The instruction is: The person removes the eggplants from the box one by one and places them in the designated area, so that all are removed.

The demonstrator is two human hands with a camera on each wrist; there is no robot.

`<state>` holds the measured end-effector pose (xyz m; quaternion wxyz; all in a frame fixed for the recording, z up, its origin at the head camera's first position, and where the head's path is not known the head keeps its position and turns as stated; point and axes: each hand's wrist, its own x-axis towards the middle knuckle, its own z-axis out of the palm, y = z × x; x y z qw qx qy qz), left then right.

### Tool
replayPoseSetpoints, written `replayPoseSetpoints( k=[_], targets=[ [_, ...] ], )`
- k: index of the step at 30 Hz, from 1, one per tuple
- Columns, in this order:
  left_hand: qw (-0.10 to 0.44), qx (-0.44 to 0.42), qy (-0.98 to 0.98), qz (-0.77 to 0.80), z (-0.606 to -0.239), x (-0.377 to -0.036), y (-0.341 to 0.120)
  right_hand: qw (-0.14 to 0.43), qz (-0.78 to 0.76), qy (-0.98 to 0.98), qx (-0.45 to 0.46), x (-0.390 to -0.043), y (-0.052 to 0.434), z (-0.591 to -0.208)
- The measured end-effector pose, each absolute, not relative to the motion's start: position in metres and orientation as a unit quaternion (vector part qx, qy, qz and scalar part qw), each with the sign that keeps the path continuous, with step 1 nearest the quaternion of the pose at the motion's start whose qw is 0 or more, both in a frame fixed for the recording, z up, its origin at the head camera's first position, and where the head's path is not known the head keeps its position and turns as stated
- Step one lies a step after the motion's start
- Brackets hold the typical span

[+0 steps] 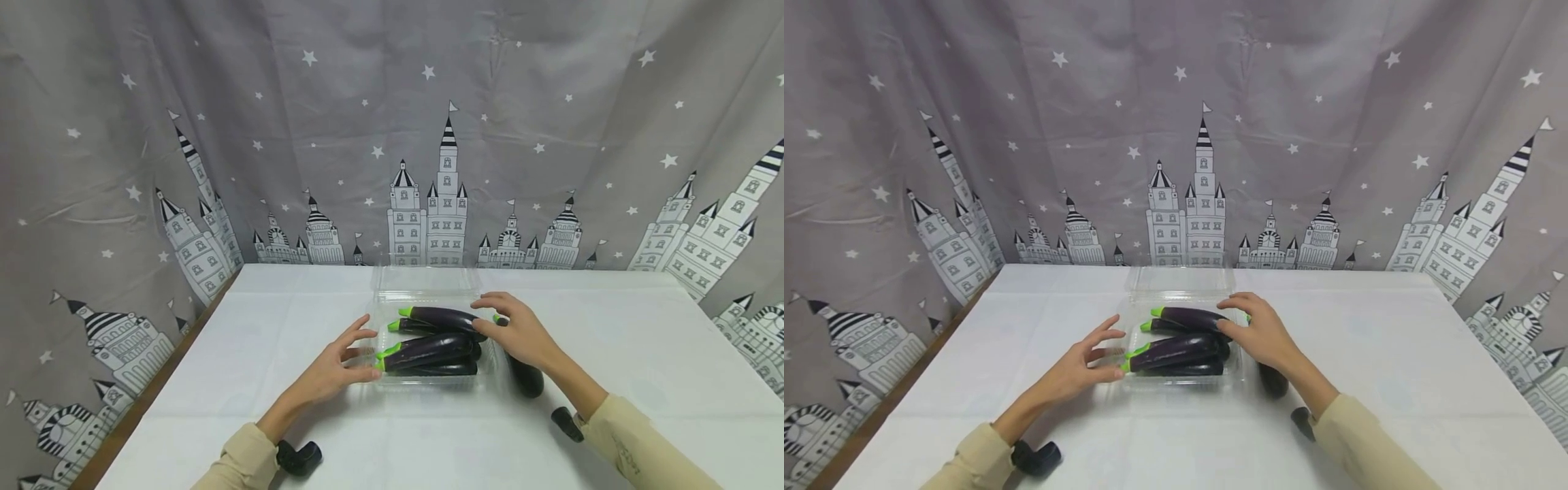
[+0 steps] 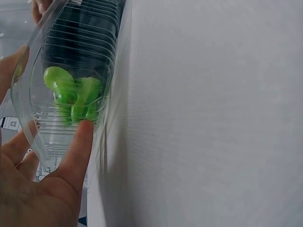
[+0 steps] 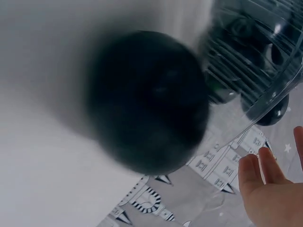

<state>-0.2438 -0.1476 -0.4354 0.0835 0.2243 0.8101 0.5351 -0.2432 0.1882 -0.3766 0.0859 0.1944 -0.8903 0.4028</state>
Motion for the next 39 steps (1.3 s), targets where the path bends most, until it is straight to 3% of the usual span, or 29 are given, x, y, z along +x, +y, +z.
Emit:
replayPoseSetpoints(
  k=[13, 39],
  targets=[
    [0.088, 0.229, 0.803, 0.543, -0.433, -0.244, -0.147, 0.047, 0.402, -0.878, 0.256, -0.267, 0.149, -0.367],
    [0.078, 0.235, 0.810, 0.532, -0.435, -0.243, -0.148, -0.004, 0.371, -0.890, 0.264, -0.280, 0.144, -0.383]
  ],
)
